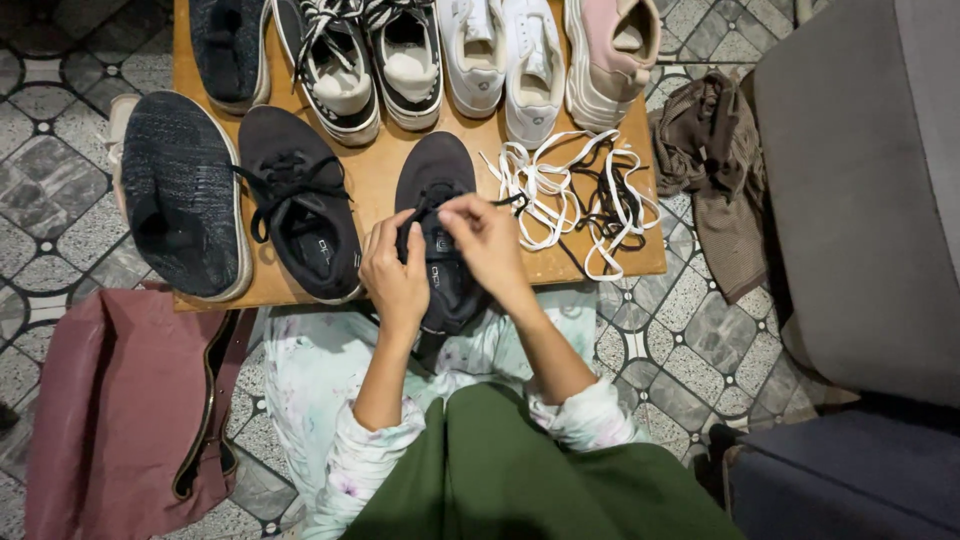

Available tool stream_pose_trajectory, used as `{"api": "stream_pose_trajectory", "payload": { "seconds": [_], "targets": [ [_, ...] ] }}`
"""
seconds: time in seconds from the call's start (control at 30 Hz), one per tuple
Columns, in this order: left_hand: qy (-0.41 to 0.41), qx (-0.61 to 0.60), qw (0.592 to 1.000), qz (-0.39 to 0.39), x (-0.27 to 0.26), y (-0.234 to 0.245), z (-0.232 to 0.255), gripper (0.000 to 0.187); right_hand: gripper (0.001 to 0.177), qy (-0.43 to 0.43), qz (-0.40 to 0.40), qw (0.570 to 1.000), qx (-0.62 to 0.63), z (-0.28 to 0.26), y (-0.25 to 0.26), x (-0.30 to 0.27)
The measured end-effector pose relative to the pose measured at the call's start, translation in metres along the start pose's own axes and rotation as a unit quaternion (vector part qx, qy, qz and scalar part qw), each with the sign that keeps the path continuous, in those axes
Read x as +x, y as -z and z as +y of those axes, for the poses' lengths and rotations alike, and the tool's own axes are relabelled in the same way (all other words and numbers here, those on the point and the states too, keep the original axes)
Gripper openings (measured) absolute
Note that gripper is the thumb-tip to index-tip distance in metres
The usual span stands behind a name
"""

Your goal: The person sits on the floor and re-laces a pair of black sneakers, then a pair of white sneakers, using black and white laces respectively. The person threads the laces through the eyelets and ties them into bows.

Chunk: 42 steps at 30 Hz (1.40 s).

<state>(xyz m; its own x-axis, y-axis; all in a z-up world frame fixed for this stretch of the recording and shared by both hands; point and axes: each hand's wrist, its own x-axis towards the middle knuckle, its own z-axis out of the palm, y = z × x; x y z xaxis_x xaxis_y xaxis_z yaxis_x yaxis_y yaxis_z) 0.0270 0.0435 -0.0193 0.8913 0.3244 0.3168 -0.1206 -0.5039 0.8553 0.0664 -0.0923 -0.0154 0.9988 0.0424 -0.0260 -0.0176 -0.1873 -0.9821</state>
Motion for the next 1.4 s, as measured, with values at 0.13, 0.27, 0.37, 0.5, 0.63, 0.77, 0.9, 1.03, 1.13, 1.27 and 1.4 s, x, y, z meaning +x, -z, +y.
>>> {"api": "stream_pose_trajectory", "payload": {
  "seconds": [0.13, 0.27, 0.37, 0.5, 0.63, 0.77, 0.9, 1.03, 1.13, 1.27, 1.4],
  "targets": [
    [0.023, 0.002, 1.000, 0.011, 0.004, -0.004, -0.009, 0.025, 0.012, 0.091, 0.029, 0.993, -0.076, 0.005, -0.014, -0.005],
    [0.058, -0.018, 0.998, 0.013, 0.004, -0.003, -0.008, 0.024, 0.011, 0.074, 0.038, 0.991, -0.106, 0.000, -0.015, -0.004],
    [0.062, -0.042, 0.997, 0.020, 0.005, -0.002, -0.004, 0.023, 0.011, 0.106, 0.042, 0.987, -0.110, -0.004, -0.019, -0.005],
    [0.077, -0.042, 0.996, 0.015, 0.006, -0.002, -0.001, 0.023, 0.010, 0.106, 0.060, 0.986, -0.111, -0.008, -0.022, -0.004],
    [0.047, -0.045, 0.998, 0.027, 0.005, -0.003, -0.002, 0.021, 0.009, 0.133, 0.054, 0.980, -0.139, -0.012, -0.022, -0.006],
    [0.070, -0.047, 0.996, 0.027, 0.002, -0.005, -0.003, 0.021, 0.009, 0.108, 0.035, 0.982, -0.149, -0.016, -0.024, -0.008],
    [0.050, -0.020, 0.998, 0.032, 0.001, -0.007, -0.002, 0.021, 0.009, 0.131, 0.051, 0.976, -0.164, -0.017, -0.025, -0.008],
    [0.054, -0.009, 0.998, 0.027, -0.001, -0.008, 0.000, 0.022, 0.010, 0.127, 0.055, 0.977, -0.162, -0.015, -0.026, -0.008],
    [0.052, -0.011, 0.998, 0.032, -0.002, -0.008, 0.000, 0.022, 0.010, 0.145, 0.051, 0.975, -0.161, -0.015, -0.026, -0.008],
    [0.054, -0.021, 0.998, 0.034, -0.001, -0.008, -0.001, 0.022, 0.009, 0.150, 0.036, 0.971, -0.181, -0.016, -0.026, -0.009],
    [0.063, -0.034, 0.997, 0.017, -0.002, -0.008, -0.002, 0.025, 0.009, 0.160, 0.048, 0.964, -0.204, -0.017, -0.027, -0.011]
  ]
}}
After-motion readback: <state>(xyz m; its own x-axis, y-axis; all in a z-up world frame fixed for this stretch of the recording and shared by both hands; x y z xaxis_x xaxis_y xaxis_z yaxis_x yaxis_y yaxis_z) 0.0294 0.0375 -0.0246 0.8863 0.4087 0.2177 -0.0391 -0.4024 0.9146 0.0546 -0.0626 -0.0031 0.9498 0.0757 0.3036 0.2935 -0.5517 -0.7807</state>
